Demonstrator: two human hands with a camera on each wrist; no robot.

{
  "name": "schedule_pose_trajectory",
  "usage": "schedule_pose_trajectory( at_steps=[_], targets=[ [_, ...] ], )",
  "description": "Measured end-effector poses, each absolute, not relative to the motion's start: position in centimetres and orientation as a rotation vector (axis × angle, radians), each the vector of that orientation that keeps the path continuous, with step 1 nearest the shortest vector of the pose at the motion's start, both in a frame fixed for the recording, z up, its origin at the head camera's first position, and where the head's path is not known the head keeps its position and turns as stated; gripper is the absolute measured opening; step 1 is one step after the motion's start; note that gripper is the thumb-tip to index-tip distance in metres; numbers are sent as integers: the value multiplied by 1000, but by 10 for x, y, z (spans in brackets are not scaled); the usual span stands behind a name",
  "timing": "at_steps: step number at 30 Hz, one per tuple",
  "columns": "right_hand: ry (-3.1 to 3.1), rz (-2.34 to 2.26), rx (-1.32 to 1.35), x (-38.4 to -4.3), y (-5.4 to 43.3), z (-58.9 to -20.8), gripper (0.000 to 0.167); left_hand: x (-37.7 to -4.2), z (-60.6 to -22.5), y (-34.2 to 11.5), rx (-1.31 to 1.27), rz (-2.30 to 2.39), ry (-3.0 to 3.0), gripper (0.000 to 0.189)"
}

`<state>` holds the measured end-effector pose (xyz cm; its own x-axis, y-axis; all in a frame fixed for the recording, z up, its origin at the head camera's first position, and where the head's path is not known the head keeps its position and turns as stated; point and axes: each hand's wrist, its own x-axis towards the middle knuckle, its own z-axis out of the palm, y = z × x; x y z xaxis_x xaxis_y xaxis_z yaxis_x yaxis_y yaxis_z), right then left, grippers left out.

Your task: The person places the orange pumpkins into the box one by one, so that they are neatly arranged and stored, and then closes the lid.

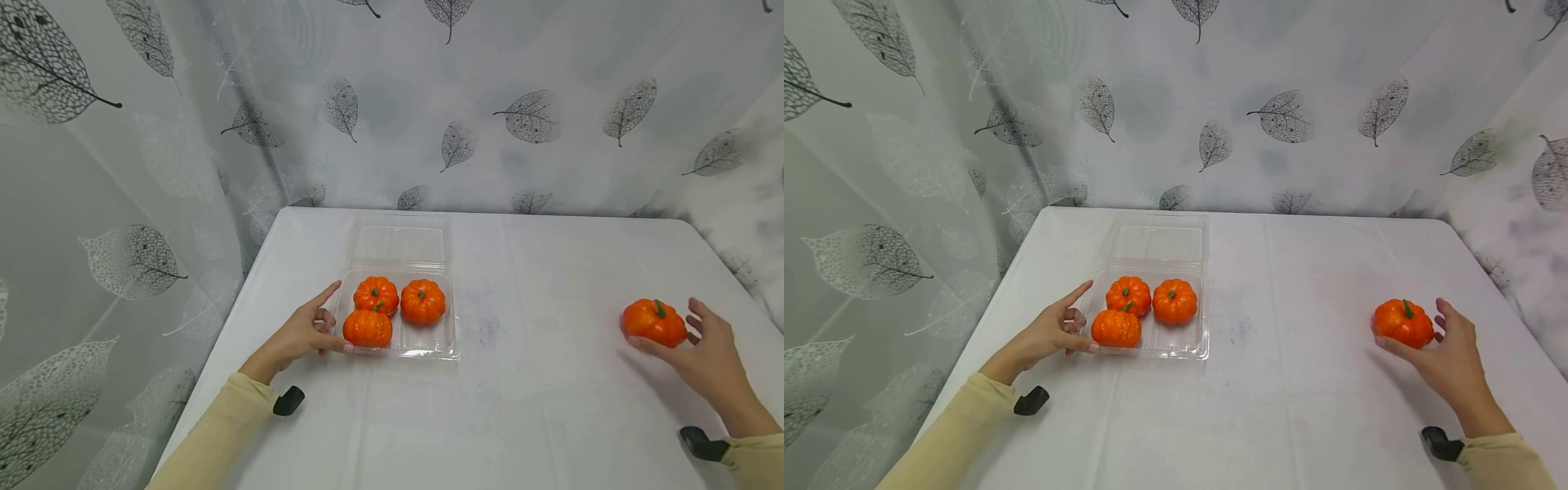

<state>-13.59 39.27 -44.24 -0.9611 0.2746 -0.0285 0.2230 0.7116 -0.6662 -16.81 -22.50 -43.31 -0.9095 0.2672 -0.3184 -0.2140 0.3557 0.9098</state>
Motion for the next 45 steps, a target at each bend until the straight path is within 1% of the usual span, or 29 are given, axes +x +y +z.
schedule_pose_trajectory(
  at_steps=[8, 22, 29, 38, 45],
  targets=[
    [-2878, 1071, -474, -138, 398, -444, 109, -167, -432, -225, 63, 1580, 2208, 118],
    [-2916, 1008, -635, -143, 395, -445, 113, -167, -433, -225, 65, 1583, 2205, 117],
    [-2914, 1018, -709, -144, 392, -444, 104, -168, -434, -226, 63, 1586, 2203, 117],
    [-2933, 1110, -593, -141, 384, -443, 108, -169, -434, -226, 65, 1588, 2207, 117],
    [-2986, 1190, -371, -141, 372, -436, 102, -167, -434, -226, 58, 1585, 2211, 118]
  ],
)
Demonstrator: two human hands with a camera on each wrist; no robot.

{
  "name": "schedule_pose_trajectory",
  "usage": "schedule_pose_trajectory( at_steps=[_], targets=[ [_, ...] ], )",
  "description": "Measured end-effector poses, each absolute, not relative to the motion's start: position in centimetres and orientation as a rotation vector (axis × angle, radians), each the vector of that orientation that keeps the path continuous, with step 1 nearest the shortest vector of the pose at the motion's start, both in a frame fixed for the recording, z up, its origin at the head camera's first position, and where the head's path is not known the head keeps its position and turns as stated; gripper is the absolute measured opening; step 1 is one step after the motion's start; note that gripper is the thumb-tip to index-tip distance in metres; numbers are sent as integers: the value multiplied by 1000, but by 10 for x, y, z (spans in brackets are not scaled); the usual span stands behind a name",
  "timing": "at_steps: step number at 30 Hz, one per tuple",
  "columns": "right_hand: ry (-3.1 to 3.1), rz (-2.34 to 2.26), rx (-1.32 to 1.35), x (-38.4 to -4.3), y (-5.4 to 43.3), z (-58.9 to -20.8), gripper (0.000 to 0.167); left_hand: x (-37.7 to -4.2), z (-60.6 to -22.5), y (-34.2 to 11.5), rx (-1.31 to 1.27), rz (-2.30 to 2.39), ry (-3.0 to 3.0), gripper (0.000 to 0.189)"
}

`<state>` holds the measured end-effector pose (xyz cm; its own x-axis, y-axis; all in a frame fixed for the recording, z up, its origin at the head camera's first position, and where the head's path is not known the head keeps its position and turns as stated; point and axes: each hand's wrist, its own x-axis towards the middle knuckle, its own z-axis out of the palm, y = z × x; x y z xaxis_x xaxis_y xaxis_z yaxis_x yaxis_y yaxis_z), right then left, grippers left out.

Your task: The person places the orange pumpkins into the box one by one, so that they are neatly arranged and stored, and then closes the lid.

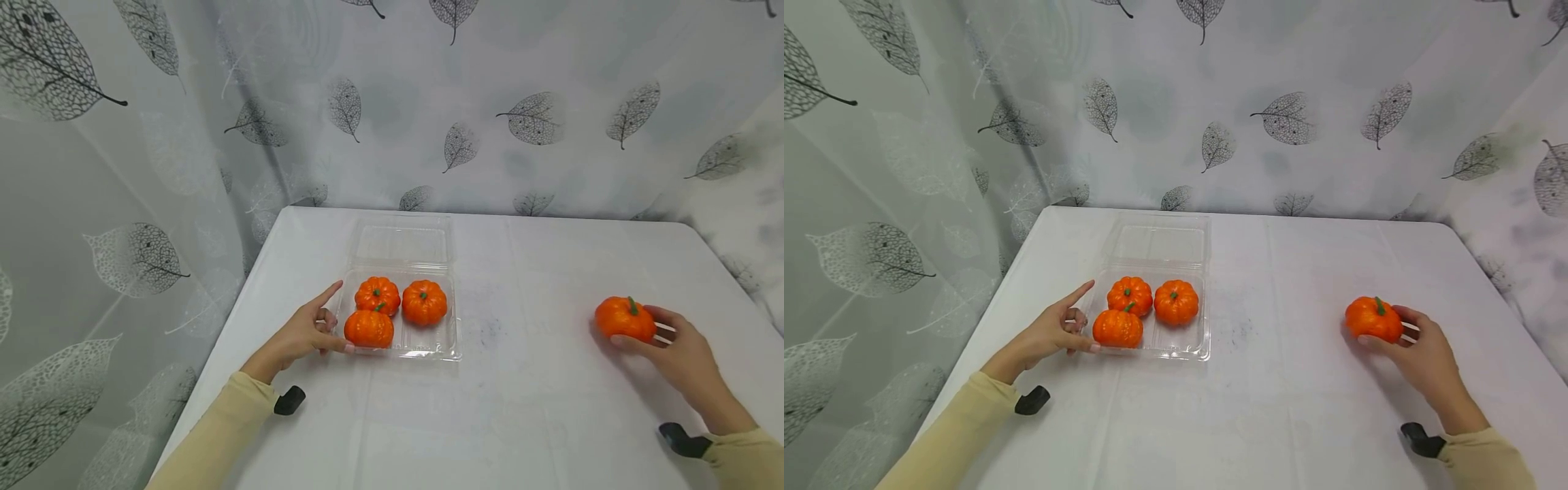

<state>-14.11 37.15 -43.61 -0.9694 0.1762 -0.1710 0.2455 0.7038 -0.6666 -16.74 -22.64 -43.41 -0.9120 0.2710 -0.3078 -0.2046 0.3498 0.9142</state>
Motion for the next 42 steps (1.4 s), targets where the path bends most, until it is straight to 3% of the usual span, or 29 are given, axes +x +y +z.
schedule_pose_trajectory(
  at_steps=[14, 30, 42],
  targets=[
    [2522, -1311, 114, -140, 319, -419, 92, -166, -431, -224, 57, 1584, 2213, 117],
    [2299, -1482, -267, -137, 264, -402, 60, -166, -430, -224, 61, 1586, 2210, 118],
    [2114, -1571, -330, -144, 222, -397, 59, -166, -433, -225, 43, 1577, 2218, 118]
  ],
)
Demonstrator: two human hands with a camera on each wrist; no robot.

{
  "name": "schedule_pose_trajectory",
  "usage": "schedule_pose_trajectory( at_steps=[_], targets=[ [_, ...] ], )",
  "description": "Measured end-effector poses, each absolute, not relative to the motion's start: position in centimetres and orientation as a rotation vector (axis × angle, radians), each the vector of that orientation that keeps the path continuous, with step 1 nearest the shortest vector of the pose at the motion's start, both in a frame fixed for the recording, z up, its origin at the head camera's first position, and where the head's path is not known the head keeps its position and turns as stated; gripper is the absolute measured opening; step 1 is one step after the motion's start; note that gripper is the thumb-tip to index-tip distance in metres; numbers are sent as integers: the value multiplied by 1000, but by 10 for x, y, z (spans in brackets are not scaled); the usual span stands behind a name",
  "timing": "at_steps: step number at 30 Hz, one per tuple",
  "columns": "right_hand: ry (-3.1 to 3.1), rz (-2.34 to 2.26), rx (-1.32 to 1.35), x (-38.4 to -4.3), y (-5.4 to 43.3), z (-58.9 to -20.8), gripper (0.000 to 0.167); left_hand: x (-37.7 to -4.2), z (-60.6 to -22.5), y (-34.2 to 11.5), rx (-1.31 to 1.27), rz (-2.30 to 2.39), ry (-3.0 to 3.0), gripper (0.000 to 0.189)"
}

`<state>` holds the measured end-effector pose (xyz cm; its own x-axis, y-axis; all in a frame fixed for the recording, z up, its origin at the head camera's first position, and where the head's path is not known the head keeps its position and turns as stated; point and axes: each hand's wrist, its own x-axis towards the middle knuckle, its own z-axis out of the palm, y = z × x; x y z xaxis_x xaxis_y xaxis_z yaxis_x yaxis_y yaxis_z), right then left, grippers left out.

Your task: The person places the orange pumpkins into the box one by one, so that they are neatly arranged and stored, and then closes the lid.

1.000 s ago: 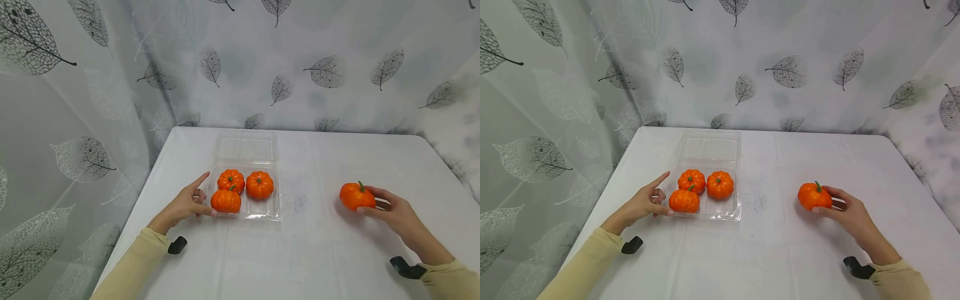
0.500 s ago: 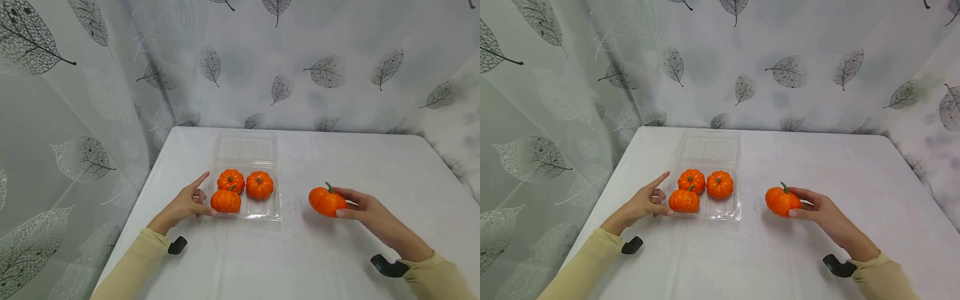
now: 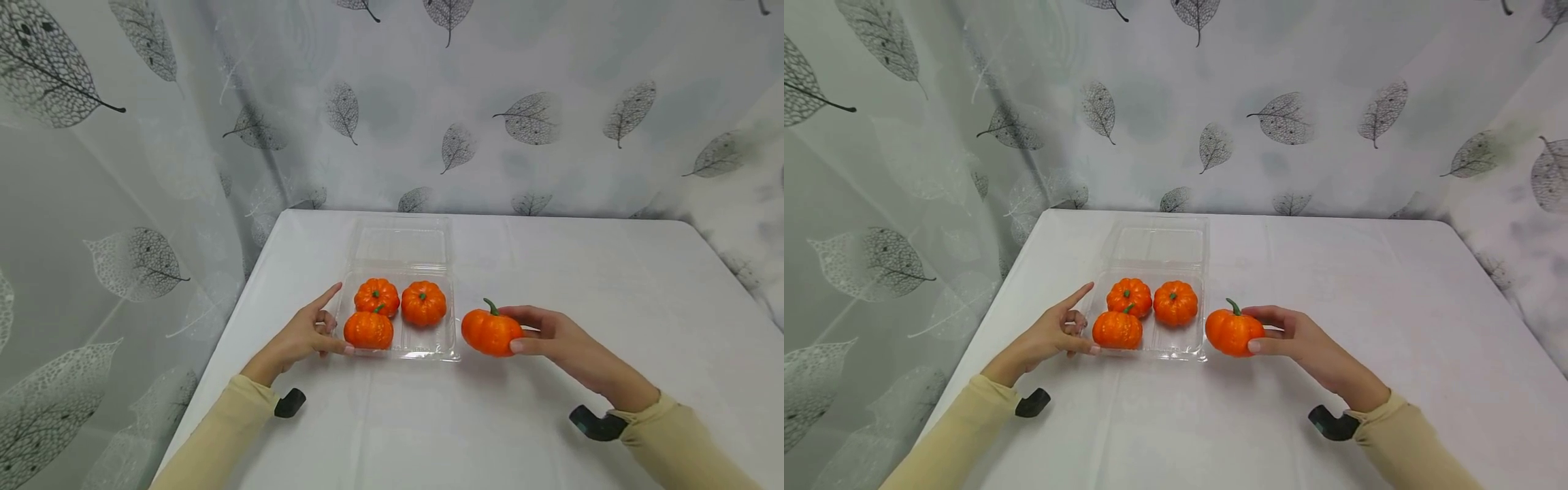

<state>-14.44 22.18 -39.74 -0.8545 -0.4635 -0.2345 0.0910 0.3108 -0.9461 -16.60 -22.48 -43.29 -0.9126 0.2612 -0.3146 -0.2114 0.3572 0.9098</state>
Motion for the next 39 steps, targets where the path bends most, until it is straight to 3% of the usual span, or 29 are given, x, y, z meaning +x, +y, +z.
schedule_pose_trajectory(
  at_steps=[19, 39],
  targets=[
    [2009, -1635, -429, -151, 164, -396, 55, -164, -430, -223, 63, 1588, 2209, 118],
    [2512, -1352, -465, -148, 130, -400, 59, -165, -431, -224, 61, 1601, 2194, 117]
  ],
)
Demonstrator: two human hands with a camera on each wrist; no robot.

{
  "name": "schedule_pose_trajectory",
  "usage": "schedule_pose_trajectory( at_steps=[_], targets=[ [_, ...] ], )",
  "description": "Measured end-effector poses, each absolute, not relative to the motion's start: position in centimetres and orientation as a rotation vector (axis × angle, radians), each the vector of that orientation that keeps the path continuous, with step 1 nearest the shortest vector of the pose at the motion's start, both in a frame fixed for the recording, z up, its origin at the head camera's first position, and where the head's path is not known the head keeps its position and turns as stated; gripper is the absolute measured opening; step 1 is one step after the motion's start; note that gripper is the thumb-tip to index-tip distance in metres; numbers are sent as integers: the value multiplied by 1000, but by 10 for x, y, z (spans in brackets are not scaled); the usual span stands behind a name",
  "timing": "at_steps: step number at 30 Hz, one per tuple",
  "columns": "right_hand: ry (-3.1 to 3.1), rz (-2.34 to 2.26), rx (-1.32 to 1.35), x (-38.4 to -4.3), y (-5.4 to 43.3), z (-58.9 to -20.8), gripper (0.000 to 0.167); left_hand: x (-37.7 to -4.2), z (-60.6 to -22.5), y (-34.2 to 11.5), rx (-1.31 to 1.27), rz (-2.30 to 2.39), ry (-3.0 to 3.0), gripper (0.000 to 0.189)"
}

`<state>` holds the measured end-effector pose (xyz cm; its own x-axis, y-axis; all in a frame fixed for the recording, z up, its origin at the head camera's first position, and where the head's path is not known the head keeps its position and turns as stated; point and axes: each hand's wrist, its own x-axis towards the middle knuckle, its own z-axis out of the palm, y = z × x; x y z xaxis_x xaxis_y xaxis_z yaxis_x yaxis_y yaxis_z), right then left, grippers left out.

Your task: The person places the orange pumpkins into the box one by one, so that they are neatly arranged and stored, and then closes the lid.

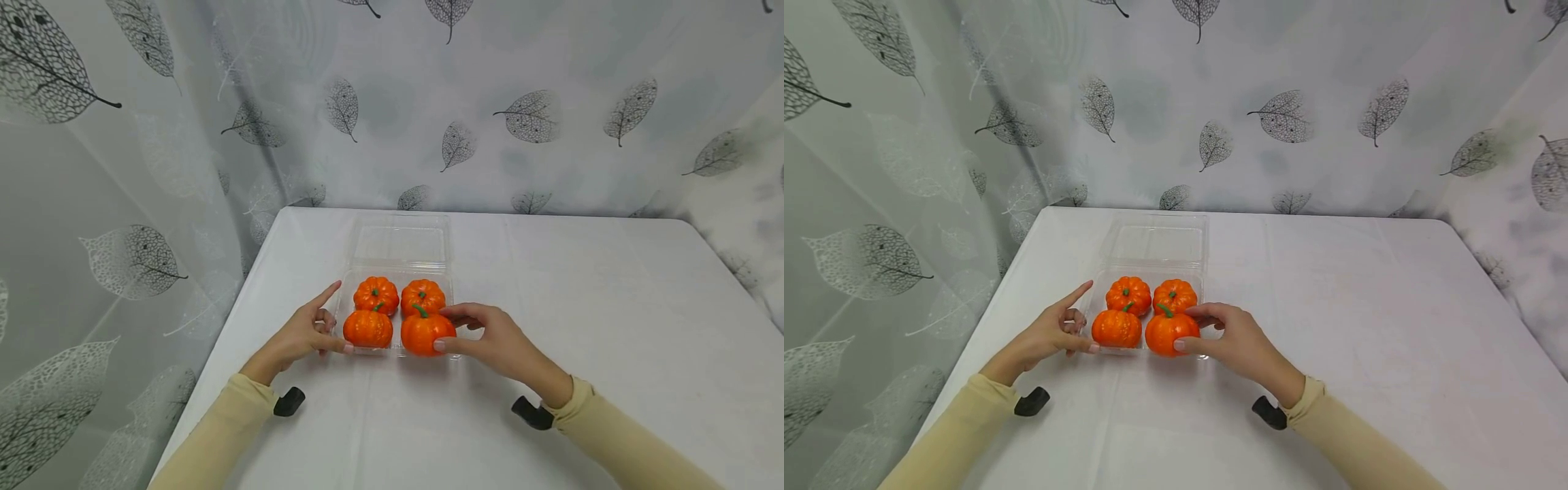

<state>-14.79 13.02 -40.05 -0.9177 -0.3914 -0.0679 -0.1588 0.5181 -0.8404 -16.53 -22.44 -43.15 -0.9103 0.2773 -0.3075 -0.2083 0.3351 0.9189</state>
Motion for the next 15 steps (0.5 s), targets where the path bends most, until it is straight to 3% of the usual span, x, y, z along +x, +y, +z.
schedule_pose_trajectory(
  at_steps=[15],
  targets=[
    [2832, -1080, -536, -151, 122, -411, 56, -167, -434, -225, 50, 1595, 2204, 118]
  ],
)
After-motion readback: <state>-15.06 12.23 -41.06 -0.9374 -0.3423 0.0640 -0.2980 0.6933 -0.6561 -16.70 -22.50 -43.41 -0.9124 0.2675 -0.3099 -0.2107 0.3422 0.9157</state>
